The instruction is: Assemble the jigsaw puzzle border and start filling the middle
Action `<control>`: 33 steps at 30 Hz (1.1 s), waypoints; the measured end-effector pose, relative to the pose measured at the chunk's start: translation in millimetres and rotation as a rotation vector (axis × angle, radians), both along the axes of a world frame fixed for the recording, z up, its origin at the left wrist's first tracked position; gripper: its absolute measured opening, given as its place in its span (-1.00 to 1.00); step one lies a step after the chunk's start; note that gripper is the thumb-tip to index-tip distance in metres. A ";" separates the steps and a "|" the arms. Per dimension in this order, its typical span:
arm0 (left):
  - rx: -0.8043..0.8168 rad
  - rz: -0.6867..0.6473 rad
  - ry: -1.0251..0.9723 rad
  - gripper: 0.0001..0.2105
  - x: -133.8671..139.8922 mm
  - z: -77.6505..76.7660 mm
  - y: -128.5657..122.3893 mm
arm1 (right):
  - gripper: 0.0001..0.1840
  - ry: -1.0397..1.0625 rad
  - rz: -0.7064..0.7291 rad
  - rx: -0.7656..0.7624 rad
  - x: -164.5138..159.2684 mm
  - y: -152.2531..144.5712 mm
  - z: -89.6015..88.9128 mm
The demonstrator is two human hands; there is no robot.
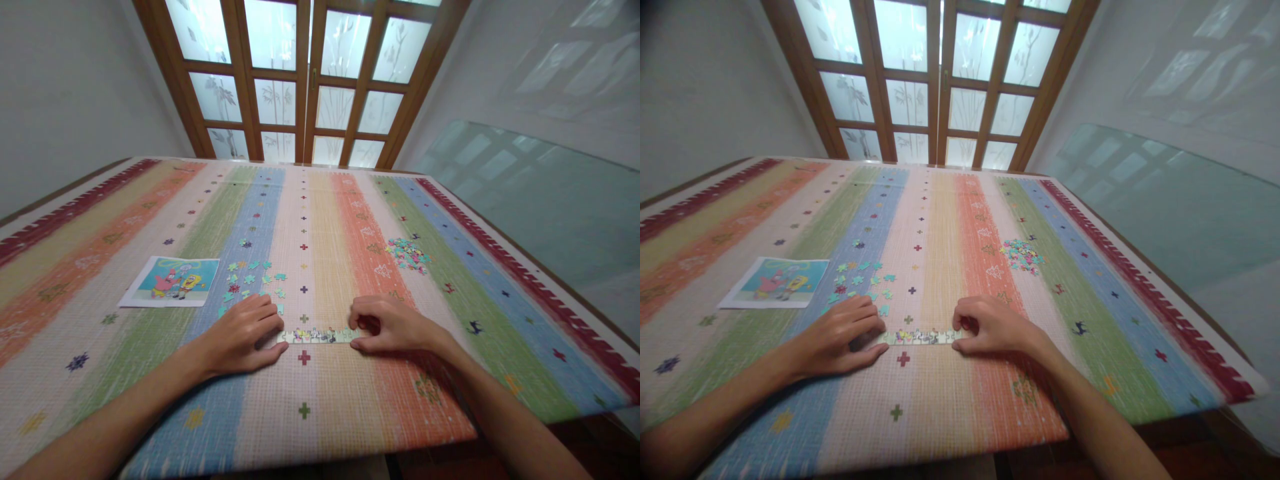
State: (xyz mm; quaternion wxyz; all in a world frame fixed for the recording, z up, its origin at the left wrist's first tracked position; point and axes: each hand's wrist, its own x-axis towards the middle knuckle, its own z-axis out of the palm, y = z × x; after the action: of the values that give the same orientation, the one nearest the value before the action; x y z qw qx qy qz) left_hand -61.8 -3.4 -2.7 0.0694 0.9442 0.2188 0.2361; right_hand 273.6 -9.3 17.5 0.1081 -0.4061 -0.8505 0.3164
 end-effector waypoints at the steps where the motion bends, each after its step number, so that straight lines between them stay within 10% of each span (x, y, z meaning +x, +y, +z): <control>1: 0.006 -0.002 0.002 -0.83 0.1 0.0 0.2 | -0.85 0.002 0.001 -0.001 0.0 0.1 -0.1; 33: -0.080 -0.014 -0.017 -0.83 4.4 -2.1 -0.7 | -0.82 -0.004 -0.002 0.005 -6.7 -1.9 -2.1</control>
State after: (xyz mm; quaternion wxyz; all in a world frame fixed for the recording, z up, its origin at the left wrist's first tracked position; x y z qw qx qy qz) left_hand -57.3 -4.1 -4.8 0.1107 0.9402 0.2210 0.2346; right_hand 266.9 -11.3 15.3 0.1078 -0.4071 -0.8511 0.3135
